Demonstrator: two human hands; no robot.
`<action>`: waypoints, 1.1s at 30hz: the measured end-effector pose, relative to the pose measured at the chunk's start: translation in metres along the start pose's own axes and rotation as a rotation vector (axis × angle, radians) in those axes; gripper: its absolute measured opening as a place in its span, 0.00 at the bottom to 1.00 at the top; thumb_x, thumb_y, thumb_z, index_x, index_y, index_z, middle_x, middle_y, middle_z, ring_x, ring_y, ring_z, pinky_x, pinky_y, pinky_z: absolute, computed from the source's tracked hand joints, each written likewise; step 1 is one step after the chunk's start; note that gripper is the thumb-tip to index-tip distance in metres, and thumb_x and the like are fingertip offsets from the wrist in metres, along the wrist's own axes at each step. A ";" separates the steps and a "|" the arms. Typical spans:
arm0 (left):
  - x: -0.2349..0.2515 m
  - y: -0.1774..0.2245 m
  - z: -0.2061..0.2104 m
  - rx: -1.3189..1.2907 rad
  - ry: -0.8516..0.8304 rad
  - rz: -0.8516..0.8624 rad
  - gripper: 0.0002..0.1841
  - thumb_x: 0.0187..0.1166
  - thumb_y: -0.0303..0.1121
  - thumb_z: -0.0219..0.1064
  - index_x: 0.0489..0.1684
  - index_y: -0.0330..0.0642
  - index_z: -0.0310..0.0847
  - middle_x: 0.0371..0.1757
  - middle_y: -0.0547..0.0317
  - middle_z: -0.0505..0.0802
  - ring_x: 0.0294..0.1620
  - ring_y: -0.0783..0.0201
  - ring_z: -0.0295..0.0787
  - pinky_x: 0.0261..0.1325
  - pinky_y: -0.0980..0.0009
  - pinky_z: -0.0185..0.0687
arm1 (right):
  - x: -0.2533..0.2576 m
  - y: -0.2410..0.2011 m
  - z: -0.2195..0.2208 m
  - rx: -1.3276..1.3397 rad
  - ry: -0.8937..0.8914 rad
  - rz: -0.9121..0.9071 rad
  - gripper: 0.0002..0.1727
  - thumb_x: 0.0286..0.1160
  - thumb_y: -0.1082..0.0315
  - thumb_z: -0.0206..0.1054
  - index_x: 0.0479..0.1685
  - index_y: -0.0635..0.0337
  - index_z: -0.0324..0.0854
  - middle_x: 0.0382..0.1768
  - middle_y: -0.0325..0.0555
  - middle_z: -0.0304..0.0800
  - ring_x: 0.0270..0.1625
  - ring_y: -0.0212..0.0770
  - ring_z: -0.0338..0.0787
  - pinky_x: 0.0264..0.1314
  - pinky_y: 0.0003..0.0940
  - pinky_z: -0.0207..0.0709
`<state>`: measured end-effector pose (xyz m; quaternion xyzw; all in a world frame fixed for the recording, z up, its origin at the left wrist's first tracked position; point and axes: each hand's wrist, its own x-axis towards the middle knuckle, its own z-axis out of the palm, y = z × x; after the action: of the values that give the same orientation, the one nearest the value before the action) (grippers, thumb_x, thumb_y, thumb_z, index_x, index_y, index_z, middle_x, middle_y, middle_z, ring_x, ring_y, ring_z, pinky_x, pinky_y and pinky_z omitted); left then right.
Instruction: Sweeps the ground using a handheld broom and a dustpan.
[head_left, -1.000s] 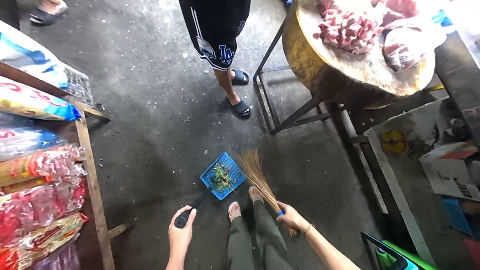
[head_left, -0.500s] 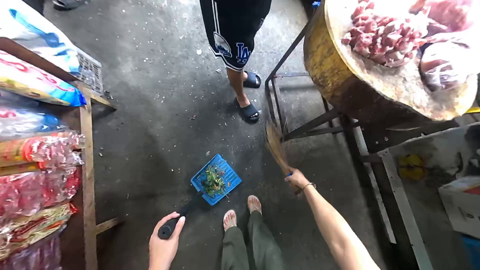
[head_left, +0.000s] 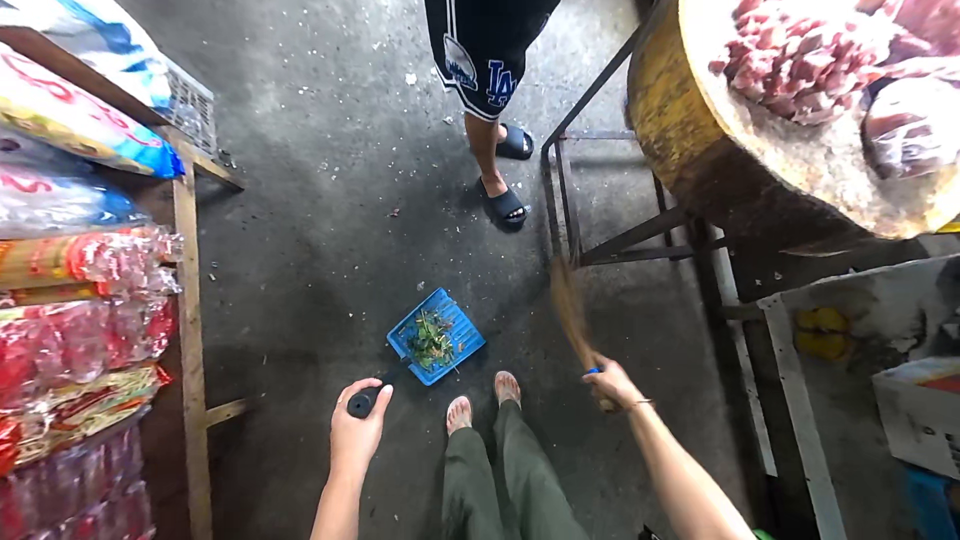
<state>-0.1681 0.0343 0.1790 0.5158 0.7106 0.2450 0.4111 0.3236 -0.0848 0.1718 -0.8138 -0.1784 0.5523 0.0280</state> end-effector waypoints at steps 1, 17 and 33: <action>0.001 -0.007 0.002 0.011 0.013 0.017 0.17 0.69 0.43 0.79 0.50 0.47 0.88 0.56 0.54 0.91 0.60 0.59 0.87 0.65 0.58 0.83 | 0.003 -0.001 0.029 -0.035 -0.079 -0.009 0.43 0.68 0.69 0.77 0.89 0.44 0.66 0.60 0.62 0.88 0.48 0.56 0.92 0.52 0.57 0.86; -0.006 -0.102 -0.050 -0.133 0.147 0.019 0.20 0.66 0.39 0.82 0.54 0.46 0.87 0.53 0.57 0.95 0.55 0.60 0.92 0.59 0.59 0.89 | 0.035 -0.097 -0.045 0.105 0.066 -0.065 0.43 0.73 0.68 0.73 0.92 0.47 0.60 0.65 0.62 0.84 0.48 0.53 0.91 0.51 0.51 0.86; 0.028 -0.136 -0.092 -0.099 -0.106 0.228 0.21 0.69 0.41 0.80 0.60 0.48 0.86 0.63 0.54 0.92 0.68 0.52 0.87 0.74 0.54 0.83 | -0.047 0.031 -0.023 0.174 0.072 0.011 0.42 0.71 0.68 0.75 0.90 0.46 0.64 0.55 0.61 0.89 0.38 0.52 0.91 0.43 0.53 0.87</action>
<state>-0.3212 0.0204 0.1148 0.5844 0.6117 0.2975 0.4424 0.3367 -0.1256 0.2152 -0.8285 -0.1239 0.5365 0.1019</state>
